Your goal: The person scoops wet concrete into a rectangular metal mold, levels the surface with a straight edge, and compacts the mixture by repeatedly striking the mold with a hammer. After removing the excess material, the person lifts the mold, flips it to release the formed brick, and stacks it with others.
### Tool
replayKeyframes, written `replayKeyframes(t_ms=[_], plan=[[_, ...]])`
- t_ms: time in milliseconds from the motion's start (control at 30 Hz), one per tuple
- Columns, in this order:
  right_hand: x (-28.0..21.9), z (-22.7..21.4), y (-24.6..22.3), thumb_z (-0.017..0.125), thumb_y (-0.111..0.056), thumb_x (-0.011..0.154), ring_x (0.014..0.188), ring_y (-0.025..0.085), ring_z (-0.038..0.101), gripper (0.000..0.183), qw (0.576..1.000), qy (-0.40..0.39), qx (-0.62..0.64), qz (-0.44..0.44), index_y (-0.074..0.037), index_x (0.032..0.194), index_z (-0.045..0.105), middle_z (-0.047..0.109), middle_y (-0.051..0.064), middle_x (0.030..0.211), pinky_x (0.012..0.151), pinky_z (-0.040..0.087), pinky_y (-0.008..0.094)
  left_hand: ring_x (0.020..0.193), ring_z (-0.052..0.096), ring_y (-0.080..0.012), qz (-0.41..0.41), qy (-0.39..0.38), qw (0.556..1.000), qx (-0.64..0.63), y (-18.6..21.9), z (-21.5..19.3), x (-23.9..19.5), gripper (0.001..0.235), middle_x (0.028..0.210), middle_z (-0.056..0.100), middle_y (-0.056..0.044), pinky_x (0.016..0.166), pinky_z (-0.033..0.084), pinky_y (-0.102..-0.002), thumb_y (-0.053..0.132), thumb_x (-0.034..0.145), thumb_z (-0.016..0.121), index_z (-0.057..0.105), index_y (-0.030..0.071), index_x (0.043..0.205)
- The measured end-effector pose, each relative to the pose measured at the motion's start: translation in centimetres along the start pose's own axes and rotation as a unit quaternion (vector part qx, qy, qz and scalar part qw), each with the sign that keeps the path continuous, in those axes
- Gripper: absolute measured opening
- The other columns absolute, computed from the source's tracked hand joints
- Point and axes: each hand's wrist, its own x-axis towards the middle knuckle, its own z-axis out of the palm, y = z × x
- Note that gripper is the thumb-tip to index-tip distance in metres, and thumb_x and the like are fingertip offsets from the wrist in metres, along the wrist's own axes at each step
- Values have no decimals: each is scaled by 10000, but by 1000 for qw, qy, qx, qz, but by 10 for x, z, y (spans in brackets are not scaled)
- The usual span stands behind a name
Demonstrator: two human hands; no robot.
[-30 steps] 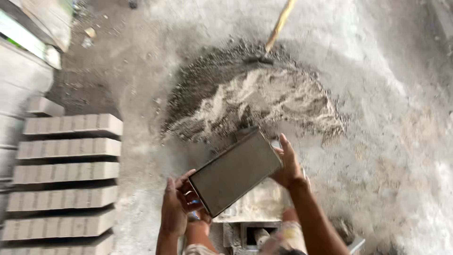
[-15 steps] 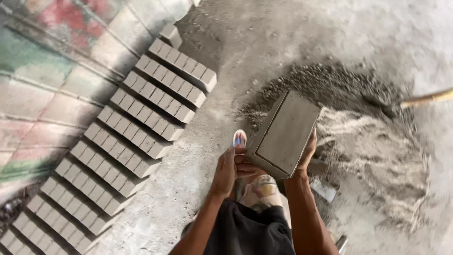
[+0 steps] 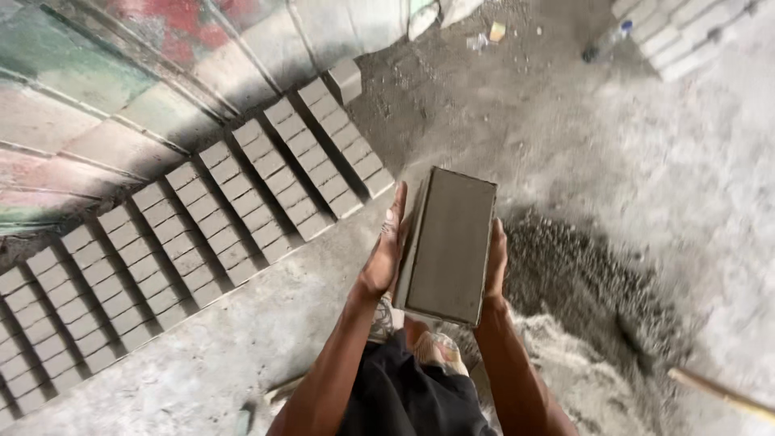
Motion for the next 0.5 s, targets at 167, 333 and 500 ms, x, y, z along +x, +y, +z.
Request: replayKeyframes(t_ms=[167,333,500], plan=[[94,44,-27,374,-237,952,1017,314,585,256,992,-110,63,7,-81,1088,525,574,185,1114,976,407,404,1406,-29,-329,99,63,992,54,17,-19,83,564,1538,15,-118,1133,-22,-465,431,987,63,80,145,1473],[199,105,-43,416,-237,949,1058,306,558,254,971,-225,76,40,-116,1168,461,531,172,1181,983,396,417,1407,-63,-295,132,163,977,-37,38,-48,173,622,1545,-15,-81,1128,-32,-455,520,951,30,49,194,1481],[302,172,-75,459,-236,946,1099,296,530,319,928,-345,87,112,-152,1247,398,489,157,1248,989,384,430,1403,-29,-357,190,286,939,-5,34,-94,261,660,1537,26,-132,1127,-39,-492,534,959,44,157,129,1468]])
